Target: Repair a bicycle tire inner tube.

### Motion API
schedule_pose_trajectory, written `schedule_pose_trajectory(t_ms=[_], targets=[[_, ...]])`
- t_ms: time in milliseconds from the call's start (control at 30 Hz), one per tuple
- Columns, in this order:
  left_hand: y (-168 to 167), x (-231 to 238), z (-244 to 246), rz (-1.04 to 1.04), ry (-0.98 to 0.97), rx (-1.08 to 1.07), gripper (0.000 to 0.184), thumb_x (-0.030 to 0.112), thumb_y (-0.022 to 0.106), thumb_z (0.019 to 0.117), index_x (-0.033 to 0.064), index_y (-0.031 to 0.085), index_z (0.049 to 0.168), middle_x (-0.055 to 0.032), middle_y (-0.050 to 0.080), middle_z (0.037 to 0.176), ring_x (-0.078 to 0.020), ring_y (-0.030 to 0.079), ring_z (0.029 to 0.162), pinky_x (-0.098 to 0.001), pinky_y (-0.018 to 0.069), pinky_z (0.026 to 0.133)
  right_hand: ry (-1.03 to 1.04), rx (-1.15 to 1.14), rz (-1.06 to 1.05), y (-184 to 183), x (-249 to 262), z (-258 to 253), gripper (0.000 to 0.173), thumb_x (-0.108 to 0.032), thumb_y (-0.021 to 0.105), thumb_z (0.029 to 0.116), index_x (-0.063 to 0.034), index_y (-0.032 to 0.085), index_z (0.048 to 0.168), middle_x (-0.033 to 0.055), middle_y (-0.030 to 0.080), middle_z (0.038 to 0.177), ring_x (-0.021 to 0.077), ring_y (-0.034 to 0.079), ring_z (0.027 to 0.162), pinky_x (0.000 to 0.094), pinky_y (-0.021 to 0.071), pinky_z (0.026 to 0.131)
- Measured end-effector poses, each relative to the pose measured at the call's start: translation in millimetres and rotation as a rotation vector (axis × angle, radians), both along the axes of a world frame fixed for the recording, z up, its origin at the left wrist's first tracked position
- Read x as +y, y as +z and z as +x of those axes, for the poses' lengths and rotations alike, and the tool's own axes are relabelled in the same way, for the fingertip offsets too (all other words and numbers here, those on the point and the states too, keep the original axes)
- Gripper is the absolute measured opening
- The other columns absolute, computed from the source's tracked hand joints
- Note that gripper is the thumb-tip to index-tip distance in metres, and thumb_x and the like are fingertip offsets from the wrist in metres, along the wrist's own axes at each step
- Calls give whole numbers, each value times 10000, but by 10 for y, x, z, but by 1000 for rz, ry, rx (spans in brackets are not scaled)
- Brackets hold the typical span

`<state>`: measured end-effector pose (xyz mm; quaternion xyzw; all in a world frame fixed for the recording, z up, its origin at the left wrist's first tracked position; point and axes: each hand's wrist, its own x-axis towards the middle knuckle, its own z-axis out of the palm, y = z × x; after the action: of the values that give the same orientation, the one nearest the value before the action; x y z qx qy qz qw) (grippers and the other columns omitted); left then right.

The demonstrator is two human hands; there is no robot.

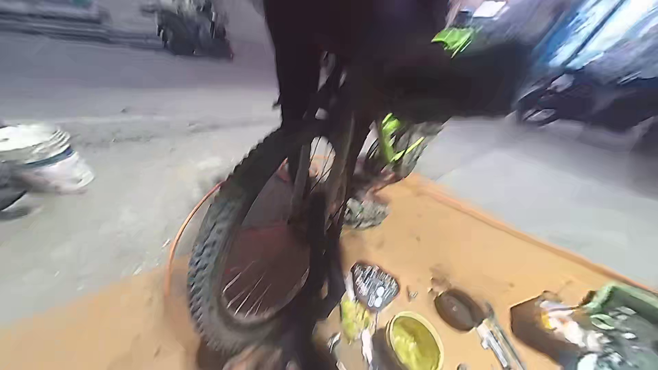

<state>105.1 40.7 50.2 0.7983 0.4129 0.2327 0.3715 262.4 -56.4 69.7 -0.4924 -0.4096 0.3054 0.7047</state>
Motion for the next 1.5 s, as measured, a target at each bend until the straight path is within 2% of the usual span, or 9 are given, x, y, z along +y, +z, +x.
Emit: schedule_pose_trajectory(t_ms=[67, 133, 167, 267, 833, 967, 1200, 1400, 1500], targets=[[-37, -18, -54, -94, 57, -62, 264, 264, 595, 1007, 100, 780, 913, 9, 741, 865, -73, 696, 829, -325, 590, 803, 59, 33, -223, -706, -65, -132, 260, -213, 723, 952, -30, 710, 1136, 21, 754, 975, 96, 720, 877, 316, 628, 808], [-67, 27, -83, -210, 66, -169, 277, 248, 572, 1023, 105, 759, 877, 44, 710, 802, -23, 658, 756, -254, 568, 720, 132, 45, -304, -766, -47, -144, 205, -222, 706, 961, -65, 725, 1092, 9, 741, 943, 113, 711, 827, 329, 631, 759], [-80, 51, -96, -268, 57, -218, 295, 231, 550, 1036, 94, 742, 859, 32, 693, 770, -41, 645, 719, -259, 554, 679, 160, 92, -278, -753, -17, -146, 168, -176, 686, 971, -47, 722, 1072, 23, 733, 924, 120, 703, 779, 321, 632, 704], [-96, 105, -122, -409, 23, -299, 332, 180, 492, 1076, 28, 729, 900, -61, 711, 800, -142, 688, 744, -327, 594, 707, 185, 197, -217, -772, 40, -156, 138, -112, 678, 961, -34, 727, 1064, 36, 733, 997, 121, 699, 893, 312, 617, 815], [-86, 174, -59, -521, -4, -364, 339, 188, 480, 1078, 5, 741, 965, -105, 730, 884, -175, 709, 834, -374, 609, 797, 258, 564, -239, -710, 106, -120, 182, -134, 602, 1016, 16, 666, 1098, 93, 684, 922, 165, 665, 779, 324, 604, 683], [-69, 281, 2, -599, 110, -320, 316, 245, 516, 1063, 58, 761, 993, -92, 728, 879, -173, 697, 808, -383, 601, 760, 245, 521, -249, -698, 246, -110, 218, -163, 585, 1034, 19, 666, 1122, 108, 686, 887, 174, 661, 750, 318, 597, 680], [-85, 459, 237, -643, 217, -492, 377, 344, 470, 1090, 62, 719, 1065, -132, 708, 933, -217, 689, 824, -410, 601, 737, 274, 273, -214, -660, 368, -34, 514, -229, 705, 954, -42, 548, 1407, 80, 709, 1086, 171, 695, 932, 338, 613, 815], [-110, 482, 384, -662, 342, -598, 389, 391, 469, 1084, 96, 703, 1179, -115, 715, 1006, -203, 700, 871, -410, 610, 768, 343, 178, -219, -733, 239, -141, 444, -180, 725, 944, 21, 591, 1317, 63, 708, 1172, 133, 690, 1045, 308, 607, 911], [-110, 441, 394, -625, 340, -583, 357, 379, 496, 1077, 102, 714, 1125, -101, 700, 949, -187, 680, 825, -393, 599, 730, 271, 146, -201, -696, 217, -121, 379, -208, 720, 946, 23, 640, 1236, 49, 716, 1107, 109, 683, 1002, 297, 593, 906]])
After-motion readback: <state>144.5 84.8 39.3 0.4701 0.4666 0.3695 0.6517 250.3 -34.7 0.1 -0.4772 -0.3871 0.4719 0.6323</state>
